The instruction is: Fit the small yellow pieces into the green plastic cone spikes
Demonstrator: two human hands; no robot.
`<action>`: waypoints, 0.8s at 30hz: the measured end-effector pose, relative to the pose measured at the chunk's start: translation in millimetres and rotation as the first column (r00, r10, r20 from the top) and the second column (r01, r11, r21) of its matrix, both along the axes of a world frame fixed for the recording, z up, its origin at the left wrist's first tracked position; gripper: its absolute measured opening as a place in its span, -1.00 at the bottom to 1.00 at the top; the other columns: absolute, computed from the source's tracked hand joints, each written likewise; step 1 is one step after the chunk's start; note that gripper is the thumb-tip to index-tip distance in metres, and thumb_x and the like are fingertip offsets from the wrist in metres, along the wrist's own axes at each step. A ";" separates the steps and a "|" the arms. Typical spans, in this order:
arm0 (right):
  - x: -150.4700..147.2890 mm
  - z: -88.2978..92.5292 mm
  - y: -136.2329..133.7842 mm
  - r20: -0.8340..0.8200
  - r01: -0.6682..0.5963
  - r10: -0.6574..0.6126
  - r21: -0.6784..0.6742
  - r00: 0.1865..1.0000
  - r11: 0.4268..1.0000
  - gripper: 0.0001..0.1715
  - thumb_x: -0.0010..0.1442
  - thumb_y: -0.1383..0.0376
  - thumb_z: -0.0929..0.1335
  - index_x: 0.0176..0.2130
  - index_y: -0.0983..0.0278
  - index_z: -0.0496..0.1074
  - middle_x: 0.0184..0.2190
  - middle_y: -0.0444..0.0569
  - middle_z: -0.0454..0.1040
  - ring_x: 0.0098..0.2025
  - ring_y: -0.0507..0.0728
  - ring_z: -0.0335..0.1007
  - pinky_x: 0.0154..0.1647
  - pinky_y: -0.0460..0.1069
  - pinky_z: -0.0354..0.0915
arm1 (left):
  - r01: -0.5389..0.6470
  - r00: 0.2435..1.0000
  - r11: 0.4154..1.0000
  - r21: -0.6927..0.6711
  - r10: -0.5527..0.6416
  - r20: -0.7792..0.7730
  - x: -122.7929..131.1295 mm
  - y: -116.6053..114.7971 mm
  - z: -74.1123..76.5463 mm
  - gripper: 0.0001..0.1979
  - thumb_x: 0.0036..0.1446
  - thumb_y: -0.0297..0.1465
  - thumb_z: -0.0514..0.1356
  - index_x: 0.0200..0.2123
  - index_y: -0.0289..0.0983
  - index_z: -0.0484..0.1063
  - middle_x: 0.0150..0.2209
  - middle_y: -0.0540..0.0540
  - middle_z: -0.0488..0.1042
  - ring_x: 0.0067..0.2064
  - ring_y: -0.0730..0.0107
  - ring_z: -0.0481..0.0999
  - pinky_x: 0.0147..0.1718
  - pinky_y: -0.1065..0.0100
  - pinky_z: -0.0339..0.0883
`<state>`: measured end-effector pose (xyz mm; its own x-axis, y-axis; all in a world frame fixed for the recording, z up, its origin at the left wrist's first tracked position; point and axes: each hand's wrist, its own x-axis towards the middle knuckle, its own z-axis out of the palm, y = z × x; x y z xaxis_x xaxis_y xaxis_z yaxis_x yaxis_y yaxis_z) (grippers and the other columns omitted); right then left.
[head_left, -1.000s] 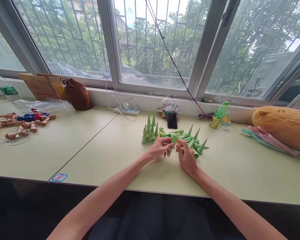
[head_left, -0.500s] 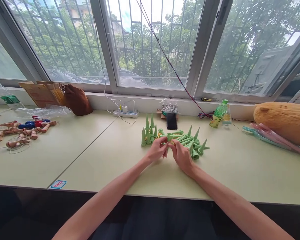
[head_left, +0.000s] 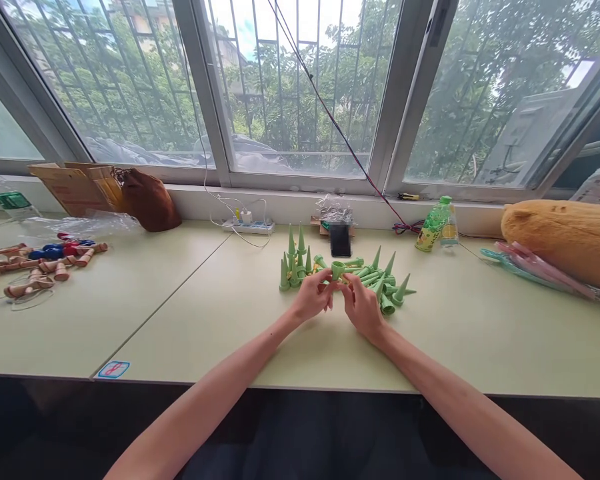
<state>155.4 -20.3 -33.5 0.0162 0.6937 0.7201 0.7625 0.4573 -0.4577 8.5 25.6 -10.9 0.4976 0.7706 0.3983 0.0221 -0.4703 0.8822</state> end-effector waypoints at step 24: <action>2.2 0.4 0.8 -0.068 -0.048 0.047 -0.008 0.997 0.999 -0.67 0.41 0.17 0.08 -0.31 0.23 0.23 -0.56 -0.12 0.39 -0.61 0.04 0.23 -0.53 -0.09 0.10 | -0.008 0.996 0.988 0.157 0.021 -0.082 -1.9 -2.1 1.4 -0.76 0.16 -0.25 0.17 -0.35 -0.27 0.19 -0.38 0.00 0.36 -0.56 0.58 0.44 -0.62 0.52 0.32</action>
<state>157.6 -19.6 -33.1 0.0319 0.7015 0.7120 0.7068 0.4878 -0.5123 6.6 23.5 -9.5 0.5233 0.7095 0.4720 0.0999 -0.6012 0.7929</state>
